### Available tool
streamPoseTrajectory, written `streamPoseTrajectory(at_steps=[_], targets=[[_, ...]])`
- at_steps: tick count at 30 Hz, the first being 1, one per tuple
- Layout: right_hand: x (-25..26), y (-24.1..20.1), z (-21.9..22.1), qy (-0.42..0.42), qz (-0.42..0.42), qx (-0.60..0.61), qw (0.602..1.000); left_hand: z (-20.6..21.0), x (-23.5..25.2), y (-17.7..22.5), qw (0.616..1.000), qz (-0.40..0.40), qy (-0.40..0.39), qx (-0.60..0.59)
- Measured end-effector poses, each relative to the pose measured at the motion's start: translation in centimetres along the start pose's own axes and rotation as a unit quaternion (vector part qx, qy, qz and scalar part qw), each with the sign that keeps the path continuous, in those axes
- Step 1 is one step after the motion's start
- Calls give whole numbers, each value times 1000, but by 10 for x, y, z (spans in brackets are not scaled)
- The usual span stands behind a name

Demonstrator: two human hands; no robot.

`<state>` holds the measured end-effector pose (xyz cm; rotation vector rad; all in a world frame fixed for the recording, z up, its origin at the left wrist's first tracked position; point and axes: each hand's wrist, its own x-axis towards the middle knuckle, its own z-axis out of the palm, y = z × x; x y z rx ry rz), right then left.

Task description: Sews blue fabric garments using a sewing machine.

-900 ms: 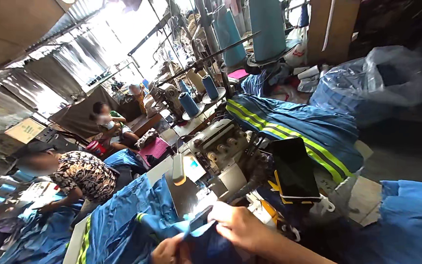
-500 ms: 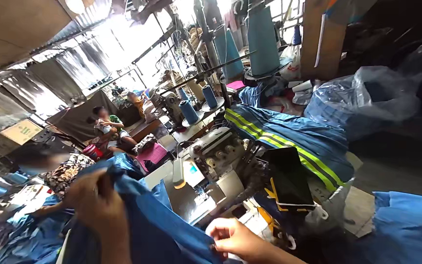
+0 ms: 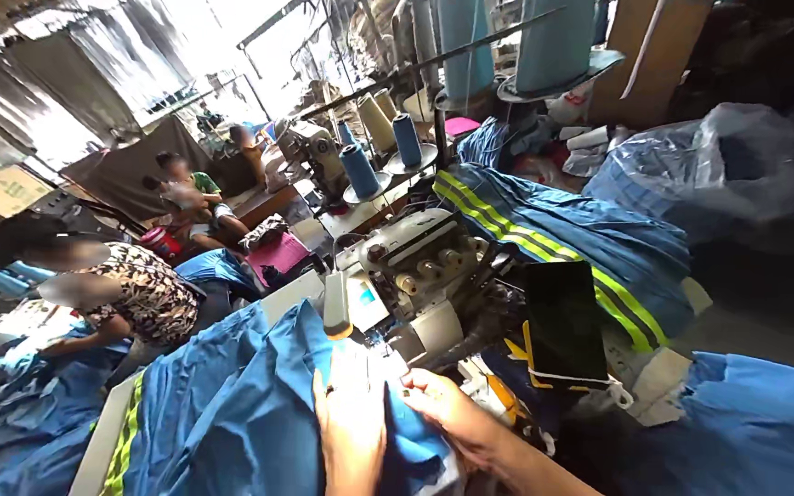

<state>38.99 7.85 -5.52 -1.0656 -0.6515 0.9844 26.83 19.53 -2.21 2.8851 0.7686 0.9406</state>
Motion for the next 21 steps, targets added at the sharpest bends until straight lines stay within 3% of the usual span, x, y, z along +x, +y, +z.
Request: streamPoseTrajectory(at_steps=[5,8,10,12,14,17,21], targets=[[0,8,-4,23,-35,-14,999,-4,36,2,989,-28,-144,14],[-2,16,-13,25,-49,-41,998,-21,42,-18,965,-50,-215,-144],[-4,26,-19,19,-54,-49,997,-33,37,-49,929,-45,-159,-331],[-5,31,-23,9,-74,-40,996,-47,38,-73,908,-46,-89,-406],[-5,32,-22,12,-81,-32,996,-56,40,-89,926,-27,-67,-370],[-5,33,-17,35,-90,-16,995,-51,43,-103,946,-14,-113,-305],[-8,39,-18,44,-179,-34,982,-42,45,-91,931,22,-179,-318]])
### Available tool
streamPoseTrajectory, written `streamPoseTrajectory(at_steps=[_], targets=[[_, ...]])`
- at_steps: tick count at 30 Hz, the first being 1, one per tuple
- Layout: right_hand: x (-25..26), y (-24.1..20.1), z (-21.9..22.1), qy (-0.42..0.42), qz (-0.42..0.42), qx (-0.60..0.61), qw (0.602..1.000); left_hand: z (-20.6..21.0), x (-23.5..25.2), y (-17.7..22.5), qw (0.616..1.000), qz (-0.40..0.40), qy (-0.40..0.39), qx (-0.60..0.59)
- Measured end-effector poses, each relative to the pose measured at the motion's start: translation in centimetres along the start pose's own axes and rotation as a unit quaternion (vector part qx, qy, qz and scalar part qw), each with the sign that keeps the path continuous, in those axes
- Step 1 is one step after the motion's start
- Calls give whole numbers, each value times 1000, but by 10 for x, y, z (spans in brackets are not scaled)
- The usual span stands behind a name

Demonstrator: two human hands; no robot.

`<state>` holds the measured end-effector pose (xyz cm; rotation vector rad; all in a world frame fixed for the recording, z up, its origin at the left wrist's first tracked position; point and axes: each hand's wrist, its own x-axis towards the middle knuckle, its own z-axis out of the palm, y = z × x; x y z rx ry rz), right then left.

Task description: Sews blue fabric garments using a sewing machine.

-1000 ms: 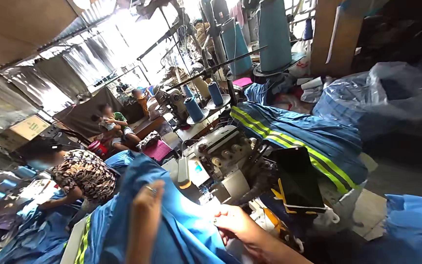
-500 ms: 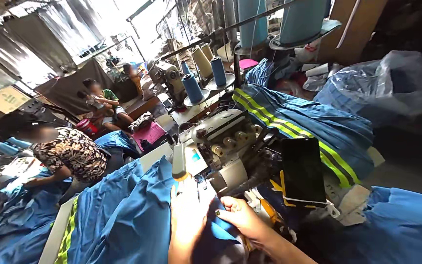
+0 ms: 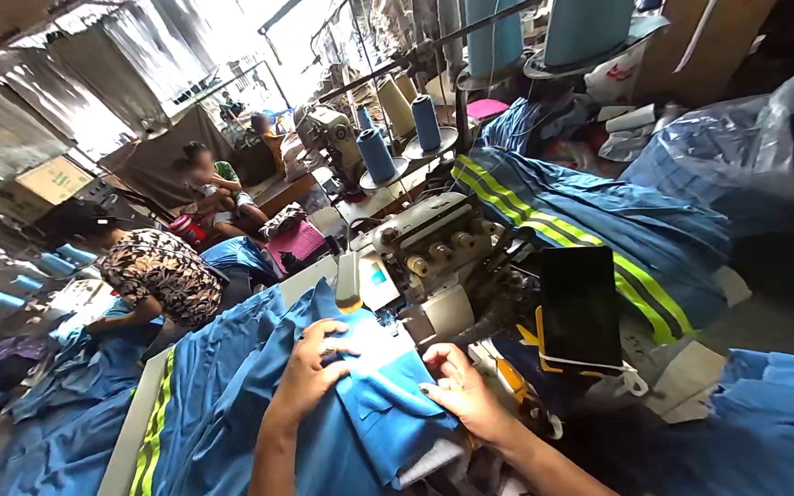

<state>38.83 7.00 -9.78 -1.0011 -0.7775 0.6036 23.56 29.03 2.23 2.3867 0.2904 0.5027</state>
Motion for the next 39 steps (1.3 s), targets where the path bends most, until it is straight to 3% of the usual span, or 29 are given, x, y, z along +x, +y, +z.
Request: streamPoseTrajectory(at_steps=[3,5,10,13,18,24,39], targets=[[-5,-3,-5,-30,-38,11,999,27,-5,26,992,72,-47,-88],[-7,-8,-7,-54,-24,-8,998,44,-7,41,987,65,-58,-137],[-11,-37,-9,-16,164,19,986,54,20,36,999,35,-10,-15],[-14,-46,-14,-14,236,11,972,50,30,39,1000,-21,-8,-17],[-29,-50,-20,-43,251,-3,967,47,37,41,998,-44,0,-47],[-58,-48,-22,-10,257,0,966,44,27,43,992,-95,28,-73],[-69,-52,-12,10,262,18,965,53,13,42,984,-58,59,-157]])
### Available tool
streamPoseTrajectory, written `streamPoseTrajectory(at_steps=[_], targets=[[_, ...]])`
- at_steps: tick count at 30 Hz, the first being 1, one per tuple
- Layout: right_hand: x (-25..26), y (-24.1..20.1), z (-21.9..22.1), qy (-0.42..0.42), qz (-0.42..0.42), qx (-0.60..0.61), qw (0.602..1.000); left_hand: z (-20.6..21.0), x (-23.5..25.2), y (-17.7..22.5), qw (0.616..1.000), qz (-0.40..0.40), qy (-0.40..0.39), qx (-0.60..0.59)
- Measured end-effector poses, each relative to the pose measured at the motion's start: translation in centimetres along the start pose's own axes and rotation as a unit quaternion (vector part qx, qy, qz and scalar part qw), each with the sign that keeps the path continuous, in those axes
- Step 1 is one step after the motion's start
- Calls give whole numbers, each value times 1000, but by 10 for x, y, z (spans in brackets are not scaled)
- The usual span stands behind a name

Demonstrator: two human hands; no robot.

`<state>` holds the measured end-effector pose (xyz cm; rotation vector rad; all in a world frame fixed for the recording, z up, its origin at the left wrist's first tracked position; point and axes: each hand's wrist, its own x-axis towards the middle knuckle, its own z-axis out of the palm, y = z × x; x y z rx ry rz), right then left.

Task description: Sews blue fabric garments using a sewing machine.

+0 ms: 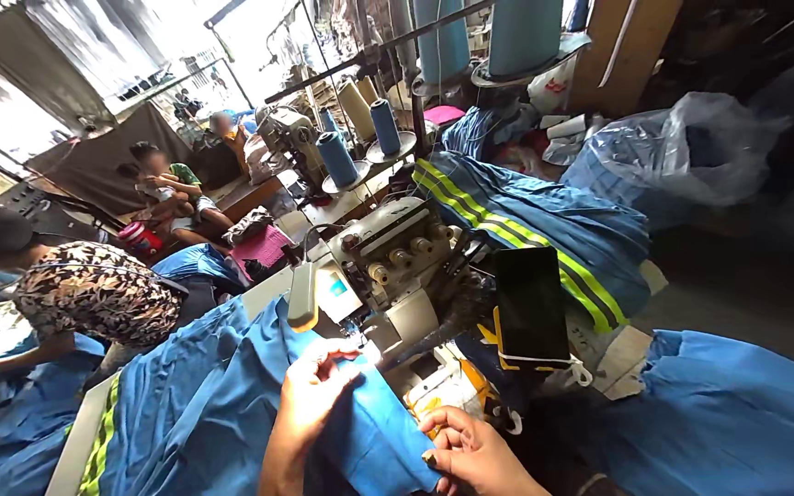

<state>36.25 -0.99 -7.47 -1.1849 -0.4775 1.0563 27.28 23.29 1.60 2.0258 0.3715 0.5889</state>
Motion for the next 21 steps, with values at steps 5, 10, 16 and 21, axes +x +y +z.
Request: streamPoseTrajectory(at_steps=[5,10,16,21], targets=[[-2,3,-1,-34,-26,-23,999,7,0,5,998,-27,54,18],[-8,2,-2,-27,-29,-40,998,7,4,7,994,-44,65,75],[-10,-2,-4,-37,-28,-54,997,28,-10,-4,929,142,156,303],[-11,-1,-7,-48,-48,-97,993,79,-44,10,803,105,225,541]])
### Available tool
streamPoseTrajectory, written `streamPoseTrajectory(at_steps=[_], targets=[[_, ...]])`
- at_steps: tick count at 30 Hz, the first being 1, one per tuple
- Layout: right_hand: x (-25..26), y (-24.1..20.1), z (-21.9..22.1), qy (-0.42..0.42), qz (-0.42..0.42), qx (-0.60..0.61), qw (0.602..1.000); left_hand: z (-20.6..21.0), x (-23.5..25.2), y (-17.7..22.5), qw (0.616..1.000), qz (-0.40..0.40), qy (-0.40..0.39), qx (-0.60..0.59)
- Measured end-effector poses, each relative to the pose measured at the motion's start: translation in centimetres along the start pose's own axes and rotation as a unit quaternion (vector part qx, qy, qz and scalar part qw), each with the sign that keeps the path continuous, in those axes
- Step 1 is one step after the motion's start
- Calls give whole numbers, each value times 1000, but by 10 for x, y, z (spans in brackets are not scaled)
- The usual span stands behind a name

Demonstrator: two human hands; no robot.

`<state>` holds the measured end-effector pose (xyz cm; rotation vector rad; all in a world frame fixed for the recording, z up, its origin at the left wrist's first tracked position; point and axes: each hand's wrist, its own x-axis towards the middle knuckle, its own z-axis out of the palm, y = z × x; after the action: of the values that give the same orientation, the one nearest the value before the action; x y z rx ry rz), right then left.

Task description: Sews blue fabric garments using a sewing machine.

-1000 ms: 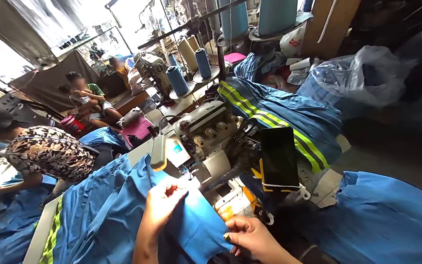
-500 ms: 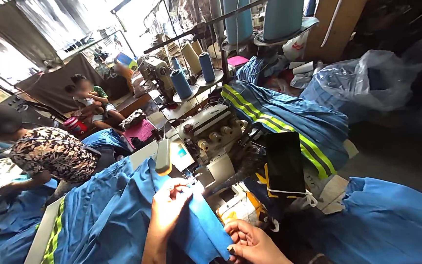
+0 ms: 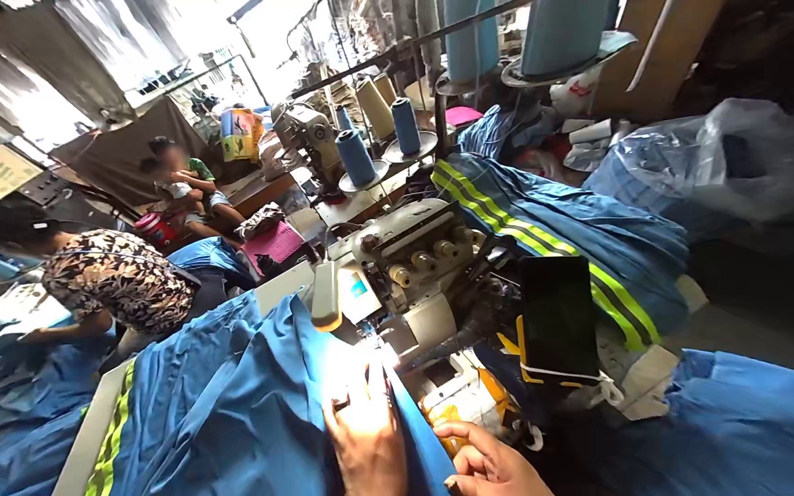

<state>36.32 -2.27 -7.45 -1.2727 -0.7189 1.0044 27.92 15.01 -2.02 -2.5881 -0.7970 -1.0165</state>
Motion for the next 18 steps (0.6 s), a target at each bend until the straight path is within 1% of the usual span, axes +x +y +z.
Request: streamPoseTrajectory(at_steps=[2,5,12,18], targets=[[1,1,-2,-3,-1,-16,1000,-1,-10,12,999,-31,-27,35],[2,2,-3,-8,8,-29,1000,1,-14,16,997,-44,-33,48],[-4,-5,-3,-15,-30,-60,998,-1,-20,15,998,-51,-29,6],[-8,-9,-5,-35,-23,-51,998,1,-20,16,998,-63,-19,9]])
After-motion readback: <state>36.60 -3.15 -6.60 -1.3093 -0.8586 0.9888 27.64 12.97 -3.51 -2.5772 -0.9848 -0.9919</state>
